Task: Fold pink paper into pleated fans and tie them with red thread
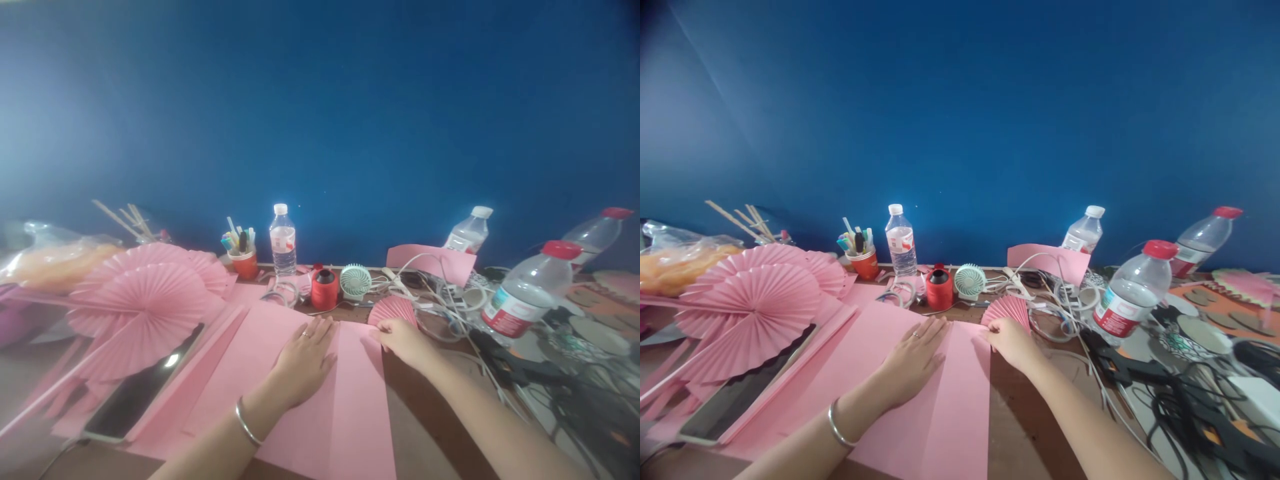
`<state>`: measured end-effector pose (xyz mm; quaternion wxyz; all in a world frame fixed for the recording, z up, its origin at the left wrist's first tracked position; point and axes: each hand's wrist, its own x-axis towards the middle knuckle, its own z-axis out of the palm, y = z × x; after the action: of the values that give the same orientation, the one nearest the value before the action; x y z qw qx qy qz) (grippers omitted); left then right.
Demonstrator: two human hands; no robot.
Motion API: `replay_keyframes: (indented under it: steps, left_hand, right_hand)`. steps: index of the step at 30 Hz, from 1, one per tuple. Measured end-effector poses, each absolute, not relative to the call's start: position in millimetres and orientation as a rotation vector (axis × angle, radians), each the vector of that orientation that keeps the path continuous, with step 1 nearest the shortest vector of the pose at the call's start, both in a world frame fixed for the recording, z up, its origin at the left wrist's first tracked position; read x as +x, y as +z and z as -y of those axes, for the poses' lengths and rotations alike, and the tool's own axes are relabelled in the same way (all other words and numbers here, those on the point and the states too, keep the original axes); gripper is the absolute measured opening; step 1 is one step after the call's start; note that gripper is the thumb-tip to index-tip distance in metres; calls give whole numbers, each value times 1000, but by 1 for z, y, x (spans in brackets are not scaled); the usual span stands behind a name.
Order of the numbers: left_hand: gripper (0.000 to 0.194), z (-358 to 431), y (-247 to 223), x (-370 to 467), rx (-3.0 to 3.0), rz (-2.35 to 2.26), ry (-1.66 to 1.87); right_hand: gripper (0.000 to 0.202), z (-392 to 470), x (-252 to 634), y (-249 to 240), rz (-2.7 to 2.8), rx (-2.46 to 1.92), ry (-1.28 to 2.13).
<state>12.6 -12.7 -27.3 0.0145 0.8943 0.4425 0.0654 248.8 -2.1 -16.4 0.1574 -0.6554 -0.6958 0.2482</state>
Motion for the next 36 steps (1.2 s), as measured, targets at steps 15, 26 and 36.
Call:
replay_keyframes:
  steps: [15,26,36]
  left_hand:
    - [51,8,-34,13,2793,-1425,203]
    - [52,5,-36,11,2780,-1490,201]
    - [45,16,-31,11,2771,-1545,207]
  right_hand:
    - [39,3,252,-22,1853,-1860,1141]
    - [31,11,246,-7,1870,-1945,1229]
    - [16,27,238,9,2013,-1687,1668]
